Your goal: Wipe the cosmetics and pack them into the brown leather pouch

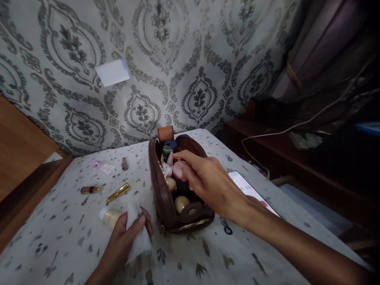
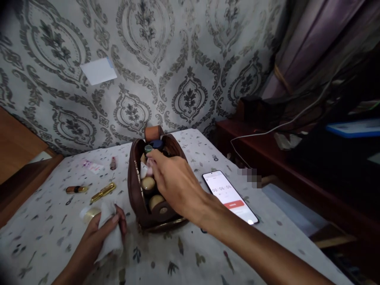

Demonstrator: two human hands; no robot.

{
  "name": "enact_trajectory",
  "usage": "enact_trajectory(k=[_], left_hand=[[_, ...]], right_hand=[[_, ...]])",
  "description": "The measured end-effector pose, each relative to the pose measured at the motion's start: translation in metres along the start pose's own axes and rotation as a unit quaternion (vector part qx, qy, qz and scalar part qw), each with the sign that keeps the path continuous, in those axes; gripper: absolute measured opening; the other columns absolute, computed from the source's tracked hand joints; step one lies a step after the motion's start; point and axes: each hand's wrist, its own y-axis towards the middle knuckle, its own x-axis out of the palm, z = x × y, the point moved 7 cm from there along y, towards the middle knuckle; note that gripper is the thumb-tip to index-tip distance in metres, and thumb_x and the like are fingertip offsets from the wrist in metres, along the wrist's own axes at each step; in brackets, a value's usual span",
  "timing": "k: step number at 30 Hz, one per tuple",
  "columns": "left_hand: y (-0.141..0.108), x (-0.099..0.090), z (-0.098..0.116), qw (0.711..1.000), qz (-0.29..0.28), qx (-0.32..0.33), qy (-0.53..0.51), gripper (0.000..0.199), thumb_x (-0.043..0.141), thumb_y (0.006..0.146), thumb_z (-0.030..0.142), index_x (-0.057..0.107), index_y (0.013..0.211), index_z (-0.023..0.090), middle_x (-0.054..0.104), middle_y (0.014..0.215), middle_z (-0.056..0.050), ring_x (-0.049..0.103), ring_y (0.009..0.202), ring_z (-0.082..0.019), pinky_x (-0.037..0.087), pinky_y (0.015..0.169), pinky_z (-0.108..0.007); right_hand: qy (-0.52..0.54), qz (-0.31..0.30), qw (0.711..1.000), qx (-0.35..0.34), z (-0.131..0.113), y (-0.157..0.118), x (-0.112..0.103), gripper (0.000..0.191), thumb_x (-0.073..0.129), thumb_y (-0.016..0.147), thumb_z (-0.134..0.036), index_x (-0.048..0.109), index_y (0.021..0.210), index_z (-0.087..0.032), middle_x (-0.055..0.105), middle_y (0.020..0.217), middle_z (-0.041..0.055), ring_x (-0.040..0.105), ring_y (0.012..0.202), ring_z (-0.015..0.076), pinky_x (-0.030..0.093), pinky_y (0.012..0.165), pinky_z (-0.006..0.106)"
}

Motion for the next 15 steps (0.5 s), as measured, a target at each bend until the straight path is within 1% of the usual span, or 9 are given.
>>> enact_trajectory(k=[3,5,7,9,11,12,13,15], left_hand=[[0.0,0.001,0.002,1.0,-0.013,0.002,-0.003,0.045,0.08,0.067,0.057,0.063,0.077,0.016,0.065,0.062,-0.002,0.054,0.054,-0.013,0.042,0.052,-0.023],[0.001,-0.001,0.003,1.0,-0.018,0.001,-0.004,0.047,0.08,0.066,0.058,0.063,0.077,0.016,0.065,0.062,-0.002,0.054,0.054,-0.013,0.041,0.051,-0.023],[0.002,-0.006,0.001,1.0,-0.013,-0.005,-0.006,0.049,0.081,0.064,0.059,0.063,0.077,0.016,0.064,0.062,-0.002,0.054,0.053,-0.013,0.041,0.05,-0.023],[0.003,-0.011,-0.001,1.0,-0.012,-0.01,-0.009,0.049,0.081,0.063,0.059,0.063,0.076,0.015,0.064,0.062,-0.002,0.053,0.053,-0.013,0.041,0.05,-0.023],[0.003,-0.015,-0.001,1.0,-0.018,0.0,-0.007,0.048,0.08,0.065,0.059,0.063,0.075,0.015,0.064,0.063,-0.002,0.053,0.054,-0.013,0.041,0.052,-0.023],[0.003,-0.017,0.0,1.0,-0.021,0.01,-0.005,0.048,0.08,0.065,0.059,0.064,0.075,0.015,0.063,0.064,-0.002,0.053,0.056,-0.013,0.042,0.053,-0.023],[0.002,-0.019,0.002,1.0,-0.021,0.021,-0.003,0.047,0.08,0.065,0.058,0.064,0.074,0.015,0.063,0.064,-0.001,0.053,0.057,-0.013,0.042,0.055,-0.024],[0.001,-0.024,0.004,0.999,-0.014,0.037,0.004,0.046,0.08,0.065,0.058,0.064,0.074,0.016,0.063,0.065,-0.001,0.053,0.059,-0.013,0.043,0.058,-0.024]], right_hand=[[0.021,0.022,0.999,-0.013,-0.003,-0.014,-0.001,0.027,0.042,0.099,-0.022,0.066,0.111,-0.02,0.067,0.069,-0.0011,0.06,0.053,0.0122,0.04,0.052,0.021],[0.035,0.04,0.998,-0.039,-0.011,-0.025,-0.001,0.025,0.044,0.099,-0.025,0.067,0.109,-0.02,0.069,0.071,0.0,0.062,0.054,0.0126,0.043,0.051,0.021],[0.057,0.055,0.994,-0.081,-0.022,-0.038,0.002,0.023,0.046,0.1,-0.024,0.066,0.109,-0.02,0.07,0.071,-0.0004,0.063,0.053,0.0119,0.045,0.05,0.021],[0.084,0.055,0.985,-0.138,-0.036,-0.053,0.011,0.02,0.048,0.1,-0.021,0.065,0.11,-0.021,0.071,0.073,-0.0009,0.065,0.055,0.0113,0.049,0.053,0.02],[0.108,0.033,0.973,-0.202,-0.051,-0.068,0.027,0.021,0.046,0.099,-0.017,0.064,0.109,-0.022,0.074,0.079,0.0005,0.069,0.062,0.0123,0.052,0.058,0.02],[0.112,0.013,0.968,-0.226,-0.057,-0.075,0.038,0.022,0.045,0.099,-0.015,0.064,0.108,-0.022,0.074,0.08,0.0013,0.069,0.064,0.013,0.053,0.059,0.021],[0.113,-0.01,0.965,-0.238,-0.061,-0.08,0.05,0.024,0.044,0.098,-0.013,0.065,0.106,-0.021,0.074,0.078,0.0016,0.069,0.064,0.0137,0.052,0.058,0.022],[0.111,-0.054,0.964,-0.237,-0.065,-0.087,0.076,0.027,0.04,0.097,-0.012,0.066,0.101,-0.02,0.07,0.07,0.0011,0.066,0.057,0.0139,0.05,0.054,0.023]])
